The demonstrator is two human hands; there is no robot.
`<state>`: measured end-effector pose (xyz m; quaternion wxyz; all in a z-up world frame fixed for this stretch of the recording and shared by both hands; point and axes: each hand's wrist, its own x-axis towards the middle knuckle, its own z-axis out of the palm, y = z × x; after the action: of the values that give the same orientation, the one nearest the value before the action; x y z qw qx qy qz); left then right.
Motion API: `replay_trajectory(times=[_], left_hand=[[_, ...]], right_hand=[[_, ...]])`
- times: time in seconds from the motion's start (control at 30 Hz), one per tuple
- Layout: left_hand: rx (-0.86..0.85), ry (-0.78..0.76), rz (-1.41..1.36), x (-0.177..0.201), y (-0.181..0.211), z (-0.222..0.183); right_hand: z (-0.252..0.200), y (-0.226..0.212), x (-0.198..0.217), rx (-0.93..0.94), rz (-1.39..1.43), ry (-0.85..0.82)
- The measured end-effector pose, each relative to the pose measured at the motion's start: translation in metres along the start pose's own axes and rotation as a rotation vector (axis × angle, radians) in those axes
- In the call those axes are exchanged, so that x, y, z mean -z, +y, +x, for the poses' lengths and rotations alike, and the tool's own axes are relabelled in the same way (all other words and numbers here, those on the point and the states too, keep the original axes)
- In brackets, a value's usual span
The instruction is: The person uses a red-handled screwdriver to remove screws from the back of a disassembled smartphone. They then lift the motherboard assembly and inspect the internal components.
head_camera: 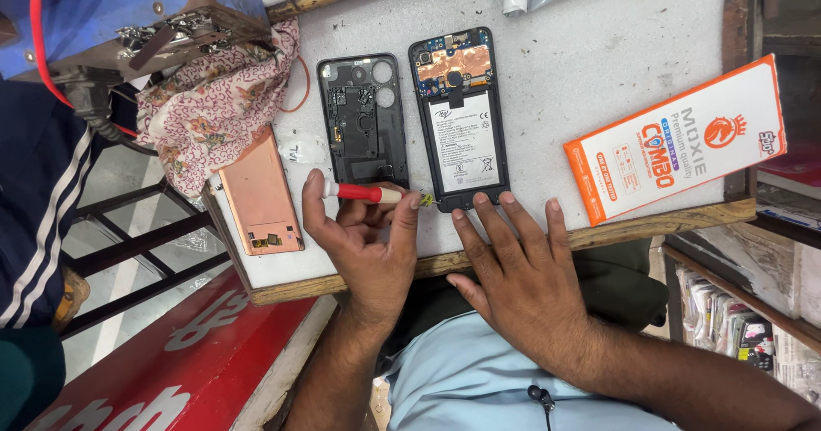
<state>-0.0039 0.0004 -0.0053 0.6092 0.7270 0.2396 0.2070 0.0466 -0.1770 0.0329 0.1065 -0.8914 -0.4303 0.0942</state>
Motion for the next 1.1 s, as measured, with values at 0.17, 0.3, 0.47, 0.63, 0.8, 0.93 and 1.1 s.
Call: replay_trajectory(times=[0.17, 0.3, 0.47, 0.63, 0.8, 0.93, 1.1], left_hand=[[0.001, 0.021, 0.051, -0.002, -0.002, 0.000], [-0.041, 0.005, 0.088, -0.001, -0.003, 0.001], [-0.123, 0.015, 0.112, -0.005, 0.002, -0.001], [-0.630, -0.215, 0.395, -0.003, 0.018, 0.015], [-0.814, -0.354, 0.425, 0.006, 0.041, 0.029], [-0.671, -0.583, 0.274, 0.013, 0.047, 0.034], [-0.536, -0.476, 0.305, 0.017, 0.051, 0.034]], right_hand=[[-0.001, 0.001, -0.002, -0.008, 0.004, -0.012], [-0.002, 0.002, -0.004, -0.005, 0.009, -0.008], [-0.003, 0.002, -0.006, -0.003, 0.004, -0.015], [-0.003, 0.004, -0.007, 0.012, 0.004, 0.001], [-0.004, 0.005, -0.006, 0.010, 0.036, 0.013], [-0.005, 0.005, -0.005, 0.005, 0.019, -0.008], [-0.005, 0.004, -0.005, 0.012, 0.047, 0.040]])
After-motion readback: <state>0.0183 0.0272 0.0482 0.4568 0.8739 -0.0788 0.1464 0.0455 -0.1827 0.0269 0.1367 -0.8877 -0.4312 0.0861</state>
